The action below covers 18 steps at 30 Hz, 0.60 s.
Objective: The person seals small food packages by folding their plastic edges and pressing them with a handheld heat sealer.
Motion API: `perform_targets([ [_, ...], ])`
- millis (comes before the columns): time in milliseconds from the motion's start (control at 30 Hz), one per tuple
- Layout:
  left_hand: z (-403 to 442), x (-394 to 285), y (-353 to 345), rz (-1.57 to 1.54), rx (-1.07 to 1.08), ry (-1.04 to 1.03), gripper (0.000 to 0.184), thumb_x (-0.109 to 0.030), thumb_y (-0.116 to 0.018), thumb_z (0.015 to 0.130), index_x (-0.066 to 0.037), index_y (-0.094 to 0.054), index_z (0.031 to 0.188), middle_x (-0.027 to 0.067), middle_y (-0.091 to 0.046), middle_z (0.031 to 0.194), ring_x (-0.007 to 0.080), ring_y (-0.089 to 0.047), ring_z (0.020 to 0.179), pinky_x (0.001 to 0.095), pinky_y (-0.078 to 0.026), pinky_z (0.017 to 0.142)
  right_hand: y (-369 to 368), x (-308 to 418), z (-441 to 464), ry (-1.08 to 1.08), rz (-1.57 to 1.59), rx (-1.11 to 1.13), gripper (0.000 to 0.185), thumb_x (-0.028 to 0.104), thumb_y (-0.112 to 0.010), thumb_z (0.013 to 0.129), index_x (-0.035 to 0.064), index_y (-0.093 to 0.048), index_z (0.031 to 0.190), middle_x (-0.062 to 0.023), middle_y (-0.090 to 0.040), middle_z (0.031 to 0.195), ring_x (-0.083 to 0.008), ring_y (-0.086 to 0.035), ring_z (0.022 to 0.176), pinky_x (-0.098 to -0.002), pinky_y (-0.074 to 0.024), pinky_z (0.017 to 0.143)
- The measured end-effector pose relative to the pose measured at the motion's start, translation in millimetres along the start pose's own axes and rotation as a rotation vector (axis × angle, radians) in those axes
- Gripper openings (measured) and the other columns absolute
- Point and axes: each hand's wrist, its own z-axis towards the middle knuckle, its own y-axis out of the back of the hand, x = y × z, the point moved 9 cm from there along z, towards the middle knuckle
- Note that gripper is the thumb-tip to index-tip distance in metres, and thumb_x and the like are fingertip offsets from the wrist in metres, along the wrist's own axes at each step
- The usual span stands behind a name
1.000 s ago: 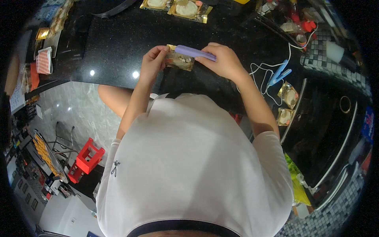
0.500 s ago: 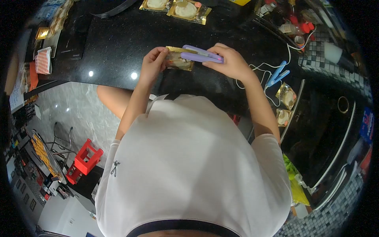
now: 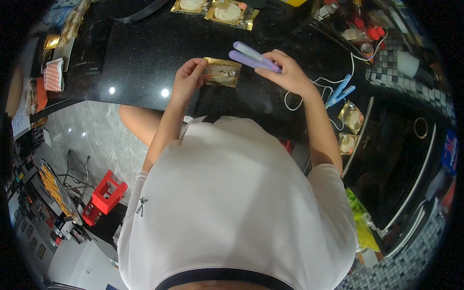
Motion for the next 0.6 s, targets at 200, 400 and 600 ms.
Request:
perform_targets([
  [200,2,4,0,-0.008,-0.017,0.006,0.016,-0.022,-0.060,0.092,-0.007,-0.063,0.093,-0.0047,-0.057,0.071,0.0006,-0.041,0.051,0.0159,-0.031,0.045,-14,28,0,0.105,-0.142,0.064,0.037,0.021,-0.075,0.075,0.0013,-0.062,0.104,-0.0058,-0.054,0.087,-0.0173,-0.053,0.080,-0.0279,-0.0425,0.071],
  [400,0,2,1,0.026,0.005,-0.005,0.016,-0.023,-0.060,0.091,-0.007,-0.063,0.094,-0.0041,-0.059,0.074,0.0008,-0.042,0.052,0.0160,-0.032,0.045,-25,39,11,0.126,-0.225,0.026,0.029,0.020,-0.071,0.078,0.0017,-0.064,0.100,-0.0086,-0.058,0.087,-0.0233,-0.058,0.080,-0.0314,-0.0456,0.070],
  [600,1,3,0,0.012,0.000,-0.014,0.016,-0.022,-0.060,0.091,-0.006,-0.063,0.094,-0.0042,-0.058,0.074,0.0010,-0.042,0.052,0.0162,-0.033,0.046,-24,38,10,0.110,-0.233,0.027,0.027,0.019,-0.070,0.079,0.0011,-0.064,0.099,-0.0076,-0.058,0.085,-0.0210,-0.058,0.079,-0.0303,-0.0453,0.067],
])
